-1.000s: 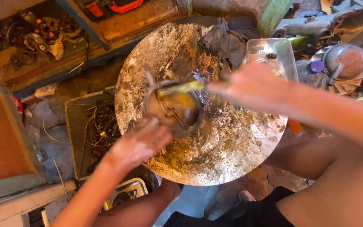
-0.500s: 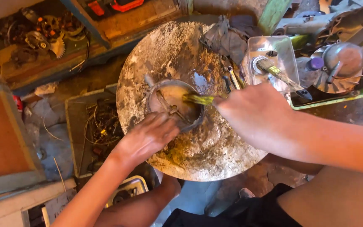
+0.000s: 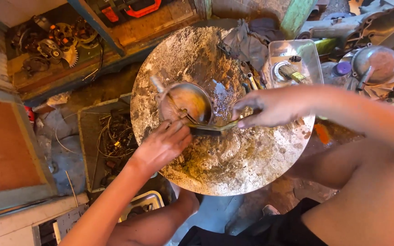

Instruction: The person cleans a metal mechanical part by scrubbing it with a brush and rinsing it with water from a plastic bottle. They repeatedly scrub the part on a round table, rinse it, and place it into a green plastic basket.

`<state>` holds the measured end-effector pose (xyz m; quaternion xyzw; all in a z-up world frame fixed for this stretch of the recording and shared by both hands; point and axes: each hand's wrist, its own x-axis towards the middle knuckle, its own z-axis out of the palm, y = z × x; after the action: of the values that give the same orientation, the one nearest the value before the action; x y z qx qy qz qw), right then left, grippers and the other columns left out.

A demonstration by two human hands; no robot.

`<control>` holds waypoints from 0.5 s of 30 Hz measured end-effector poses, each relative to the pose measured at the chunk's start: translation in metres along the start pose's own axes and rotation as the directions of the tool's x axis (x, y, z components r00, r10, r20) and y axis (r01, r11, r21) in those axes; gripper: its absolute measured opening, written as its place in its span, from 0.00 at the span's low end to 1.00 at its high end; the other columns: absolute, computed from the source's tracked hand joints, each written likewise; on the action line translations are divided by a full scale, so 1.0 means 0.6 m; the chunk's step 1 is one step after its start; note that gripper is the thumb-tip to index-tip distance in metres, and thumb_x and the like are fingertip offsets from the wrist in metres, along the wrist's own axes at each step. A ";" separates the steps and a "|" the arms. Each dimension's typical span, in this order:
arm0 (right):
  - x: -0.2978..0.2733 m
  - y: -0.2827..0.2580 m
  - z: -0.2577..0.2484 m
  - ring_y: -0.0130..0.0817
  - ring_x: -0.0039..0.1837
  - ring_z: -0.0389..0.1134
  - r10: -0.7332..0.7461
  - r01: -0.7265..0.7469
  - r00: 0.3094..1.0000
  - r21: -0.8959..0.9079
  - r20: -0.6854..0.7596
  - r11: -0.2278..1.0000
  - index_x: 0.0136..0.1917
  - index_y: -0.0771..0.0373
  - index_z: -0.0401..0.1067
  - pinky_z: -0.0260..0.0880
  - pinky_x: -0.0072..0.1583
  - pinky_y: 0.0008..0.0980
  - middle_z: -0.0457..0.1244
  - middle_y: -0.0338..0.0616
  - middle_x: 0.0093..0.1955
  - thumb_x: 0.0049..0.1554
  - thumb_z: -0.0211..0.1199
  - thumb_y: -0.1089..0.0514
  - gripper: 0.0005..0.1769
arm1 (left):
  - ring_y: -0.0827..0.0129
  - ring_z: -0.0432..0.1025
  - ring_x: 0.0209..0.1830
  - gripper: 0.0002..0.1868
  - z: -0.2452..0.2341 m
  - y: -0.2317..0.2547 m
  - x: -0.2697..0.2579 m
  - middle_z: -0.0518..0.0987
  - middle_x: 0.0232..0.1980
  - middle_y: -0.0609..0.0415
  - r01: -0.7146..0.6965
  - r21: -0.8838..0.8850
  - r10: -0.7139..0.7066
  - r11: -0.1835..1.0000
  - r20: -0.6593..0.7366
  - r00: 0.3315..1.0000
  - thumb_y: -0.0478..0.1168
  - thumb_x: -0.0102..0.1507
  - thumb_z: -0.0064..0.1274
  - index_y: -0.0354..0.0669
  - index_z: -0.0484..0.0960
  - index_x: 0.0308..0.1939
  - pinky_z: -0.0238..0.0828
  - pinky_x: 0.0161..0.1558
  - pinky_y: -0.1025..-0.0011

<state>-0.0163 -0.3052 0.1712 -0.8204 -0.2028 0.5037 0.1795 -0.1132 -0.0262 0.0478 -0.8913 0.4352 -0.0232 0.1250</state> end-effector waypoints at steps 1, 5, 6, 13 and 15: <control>-0.002 0.000 -0.004 0.53 0.76 0.56 -0.001 0.001 1.000 0.002 0.000 1.000 0.73 0.68 0.57 0.50 0.76 0.57 0.55 0.60 0.74 0.61 0.57 0.54 0.31 | 0.64 0.74 0.58 0.16 0.005 -0.001 -0.001 0.80 0.49 0.56 -0.002 0.001 0.002 1.000 0.001 1.000 0.29 0.61 0.60 0.49 0.81 0.51 0.75 0.59 0.62; -0.018 0.006 -0.009 0.50 0.64 0.64 0.028 -0.023 0.989 0.037 -0.147 0.999 0.70 0.70 0.61 0.61 0.67 0.51 0.60 0.62 0.67 0.61 0.57 0.54 0.28 | 0.65 0.74 0.55 0.13 0.009 -0.008 -0.005 0.80 0.45 0.58 0.061 0.037 -0.059 0.997 -0.062 0.996 0.32 0.61 0.62 0.51 0.84 0.48 0.75 0.57 0.64; -0.024 0.007 -0.015 0.48 0.59 0.67 0.042 -0.033 0.975 0.046 -0.218 0.998 0.69 0.71 0.62 0.66 0.64 0.48 0.62 0.63 0.64 0.61 0.57 0.54 0.27 | 0.66 0.75 0.53 0.12 0.006 -0.017 -0.001 0.80 0.43 0.59 0.100 0.059 -0.093 0.993 -0.100 0.991 0.32 0.61 0.62 0.51 0.84 0.46 0.76 0.54 0.65; 0.024 0.016 -0.028 0.58 0.59 0.68 -0.001 0.128 0.802 0.170 -0.597 0.977 0.70 0.77 0.58 0.70 0.59 0.59 0.60 0.71 0.63 0.62 0.58 0.47 0.35 | 0.65 0.76 0.51 0.08 -0.020 -0.009 0.032 0.81 0.42 0.56 0.102 0.085 -0.092 0.991 -0.115 0.989 0.34 0.61 0.63 0.48 0.86 0.43 0.76 0.50 0.67; 0.060 0.012 -0.013 0.49 0.45 0.72 -0.074 0.277 0.774 0.230 -0.629 0.933 0.65 0.80 0.62 0.76 0.51 0.48 0.65 0.68 0.51 0.60 0.62 0.48 0.33 | 0.68 0.75 0.49 0.11 -0.005 0.003 0.048 0.82 0.40 0.61 0.035 0.082 -0.014 0.996 -0.235 0.972 0.32 0.57 0.67 0.51 0.87 0.40 0.76 0.50 0.66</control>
<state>0.0064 -0.2934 0.1436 -0.8770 -0.1289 0.2176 0.4086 -0.0970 -0.0505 0.0483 -0.8815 0.4344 -0.1483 0.1108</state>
